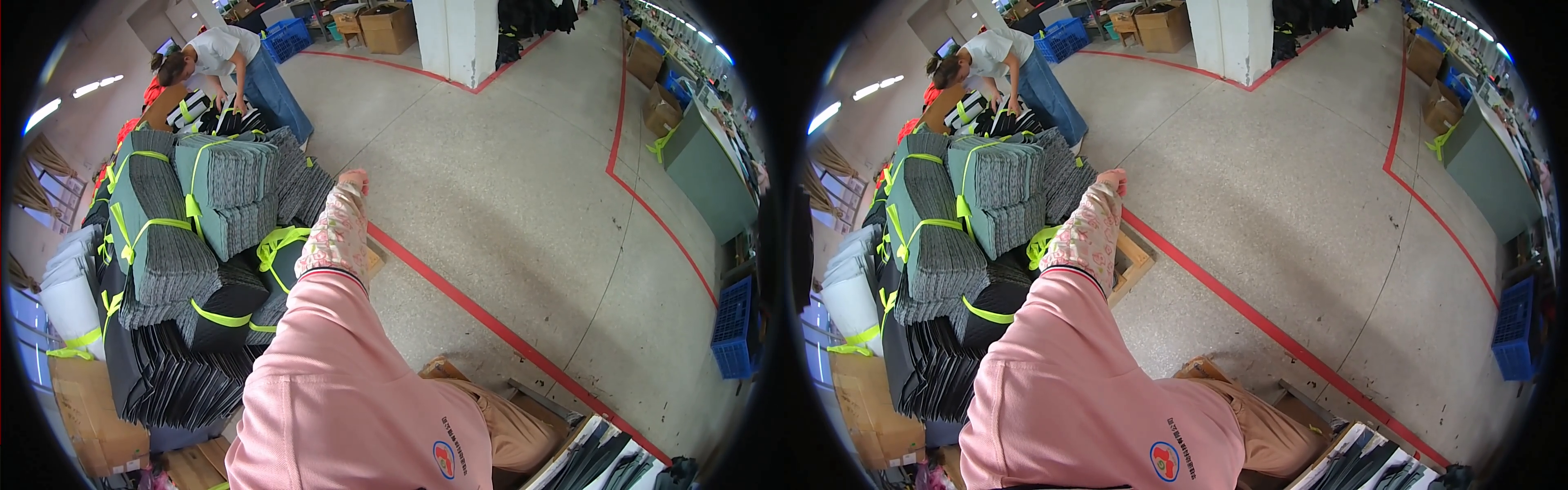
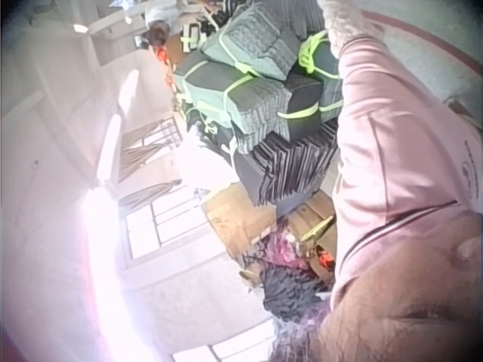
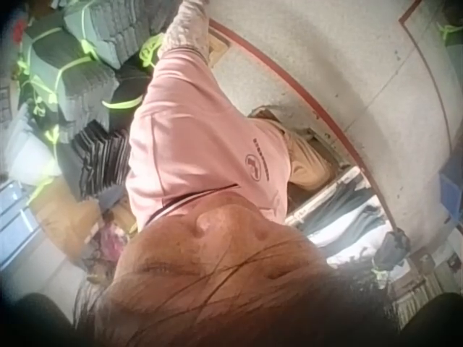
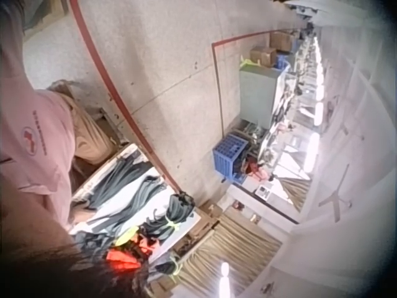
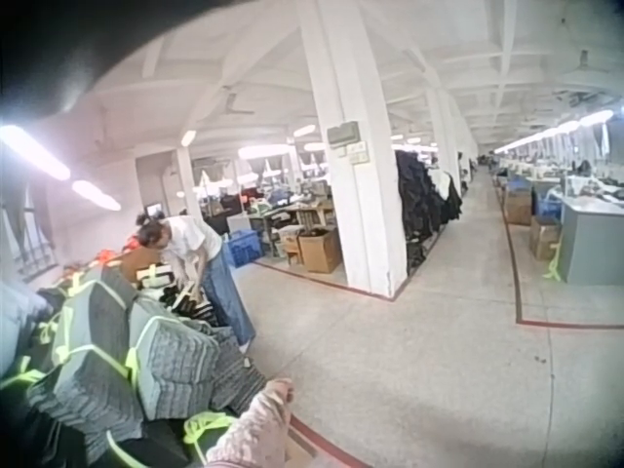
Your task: The person is aligning, organizing, and counting bundles of grey fabric straps on a work table in a garment factory.
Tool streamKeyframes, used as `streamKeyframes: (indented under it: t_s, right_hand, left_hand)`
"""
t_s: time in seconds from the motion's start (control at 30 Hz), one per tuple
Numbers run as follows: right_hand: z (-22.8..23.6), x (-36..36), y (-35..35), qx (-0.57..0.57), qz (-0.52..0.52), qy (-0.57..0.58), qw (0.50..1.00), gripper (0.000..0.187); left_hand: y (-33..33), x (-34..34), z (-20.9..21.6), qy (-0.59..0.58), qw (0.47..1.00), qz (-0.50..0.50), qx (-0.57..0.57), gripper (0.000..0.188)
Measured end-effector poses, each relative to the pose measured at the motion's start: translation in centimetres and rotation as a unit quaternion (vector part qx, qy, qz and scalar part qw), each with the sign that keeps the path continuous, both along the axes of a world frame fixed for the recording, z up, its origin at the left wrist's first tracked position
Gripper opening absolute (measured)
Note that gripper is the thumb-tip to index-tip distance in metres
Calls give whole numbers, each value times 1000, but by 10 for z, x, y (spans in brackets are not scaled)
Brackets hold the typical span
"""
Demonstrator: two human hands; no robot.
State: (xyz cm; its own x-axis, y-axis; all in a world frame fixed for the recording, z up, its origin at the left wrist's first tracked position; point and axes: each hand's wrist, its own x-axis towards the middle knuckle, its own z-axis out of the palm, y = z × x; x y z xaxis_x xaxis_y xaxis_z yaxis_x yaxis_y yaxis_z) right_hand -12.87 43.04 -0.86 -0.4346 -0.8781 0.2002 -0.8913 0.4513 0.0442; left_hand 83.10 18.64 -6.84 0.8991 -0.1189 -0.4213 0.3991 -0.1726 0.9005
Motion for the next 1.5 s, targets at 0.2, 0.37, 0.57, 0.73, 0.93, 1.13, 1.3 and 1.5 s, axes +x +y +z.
streamKeyframes:
  t_s: [0.2, 0.37, 0.57, 0.73, 0.93, 1.13, 1.3, 1.5]
  right_hand:
    - [-4, -4, 2, 4, 36, 68, 997, 70]
    - [-22, -23, 12, -15, 99, 187, 977, 72]
    - [-8, -3, 0, -25, 87, 152, 984, 69]
    - [2, 6, -5, -12, 61, 93, 994, 67]
    - [12, 13, -7, 7, -22, -14, 1000, 68]
    - [-41, -23, 6, -17, -57, 7, 998, 59]
    - [18, 48, -31, -11, -86, -114, 990, 54]
    - [40, 55, -40, 0, -66, -87, 994, 51]
  left_hand:
    - [-3, -2, -3, 18, 1000, -2, 3, 11]
    - [-4, -5, -7, 19, 1000, -5, 11, 10]
    - [-11, -4, -14, 5, 1000, -23, 15, 9]
    - [-16, -14, -11, 7, 999, -40, 22, 10]
    - [-20, -32, -5, 11, 997, -59, 47, 9]
    - [-74, -25, -12, -133, 930, -294, 176, 12]
    - [-156, -208, 66, -158, 823, -544, -48, 30]
    - [-160, -543, 134, -378, 329, -822, -270, 39]
